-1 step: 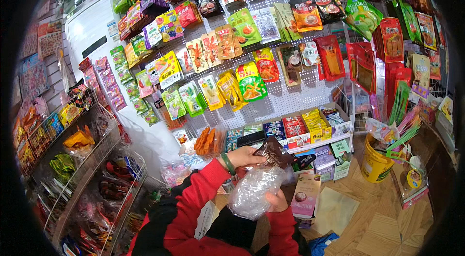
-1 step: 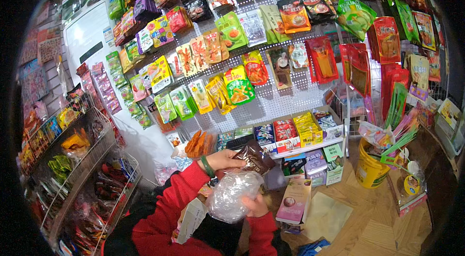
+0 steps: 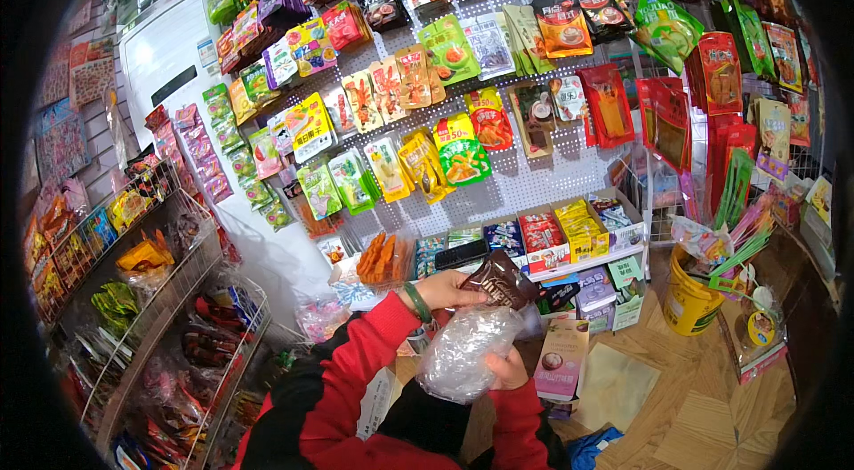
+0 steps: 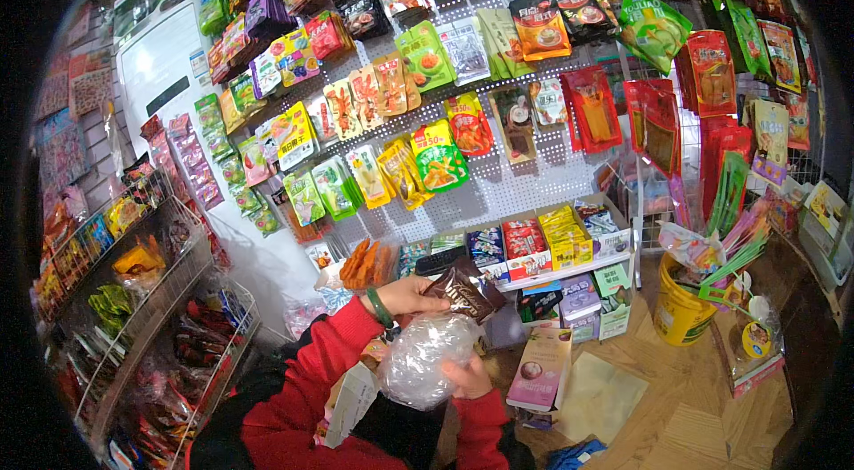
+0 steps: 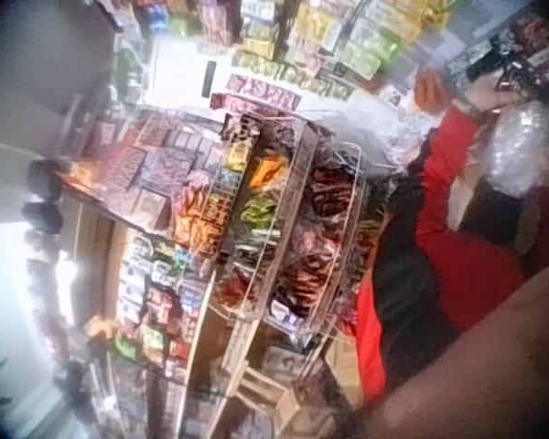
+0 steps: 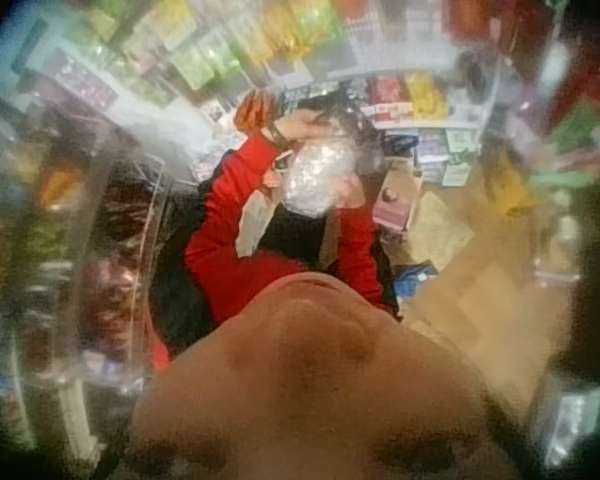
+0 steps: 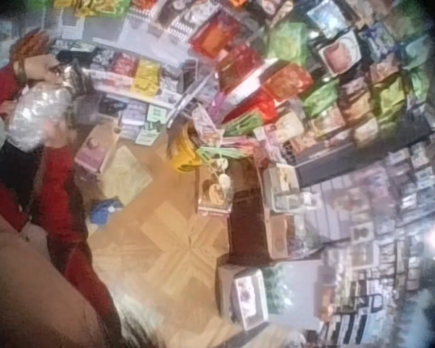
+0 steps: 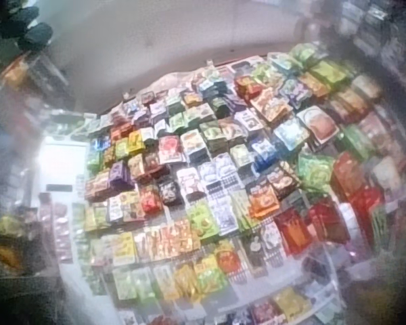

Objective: The person picks various snack packages from shelves and places them into a plastic bag. They handle multiple items one at a time, including chips, cookies, and other packaged snacks, then return some items to the shelf.

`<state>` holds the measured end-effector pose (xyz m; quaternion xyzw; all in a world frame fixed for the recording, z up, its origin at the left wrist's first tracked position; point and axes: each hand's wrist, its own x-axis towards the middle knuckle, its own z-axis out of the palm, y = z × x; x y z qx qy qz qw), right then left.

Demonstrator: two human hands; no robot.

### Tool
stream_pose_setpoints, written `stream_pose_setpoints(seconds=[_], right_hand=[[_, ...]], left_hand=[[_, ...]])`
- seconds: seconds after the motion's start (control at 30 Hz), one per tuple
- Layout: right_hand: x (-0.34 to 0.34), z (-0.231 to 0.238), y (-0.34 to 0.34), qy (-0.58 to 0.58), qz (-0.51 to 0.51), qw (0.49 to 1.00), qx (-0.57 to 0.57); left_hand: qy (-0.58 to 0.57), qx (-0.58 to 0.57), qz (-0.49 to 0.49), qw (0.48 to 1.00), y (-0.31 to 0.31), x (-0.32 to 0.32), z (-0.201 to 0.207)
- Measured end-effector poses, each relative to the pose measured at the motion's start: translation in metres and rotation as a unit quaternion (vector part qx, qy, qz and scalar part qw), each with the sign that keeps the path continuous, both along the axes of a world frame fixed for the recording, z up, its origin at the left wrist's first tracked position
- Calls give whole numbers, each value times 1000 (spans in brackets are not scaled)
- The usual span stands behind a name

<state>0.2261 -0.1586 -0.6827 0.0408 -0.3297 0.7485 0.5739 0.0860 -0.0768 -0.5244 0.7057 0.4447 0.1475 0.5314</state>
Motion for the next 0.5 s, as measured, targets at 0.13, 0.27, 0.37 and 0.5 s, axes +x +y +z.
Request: stream_pose_setpoints(seconds=[0.13,0.27,0.37,0.5], right_hand=[[-3,-2,0,-16,3,1000,1],[0,0,1,36,6,999,-2],[5,10,-1,114,24,993,7],[7,10,-3,130,-11,989,67]], left_hand=[[-21,41,38,998,-17,1,2],[-85,107,103,985,-22,9,13],[-191,52,126,972,-19,14,20],[-212,17,137,967,-18,19,20]])
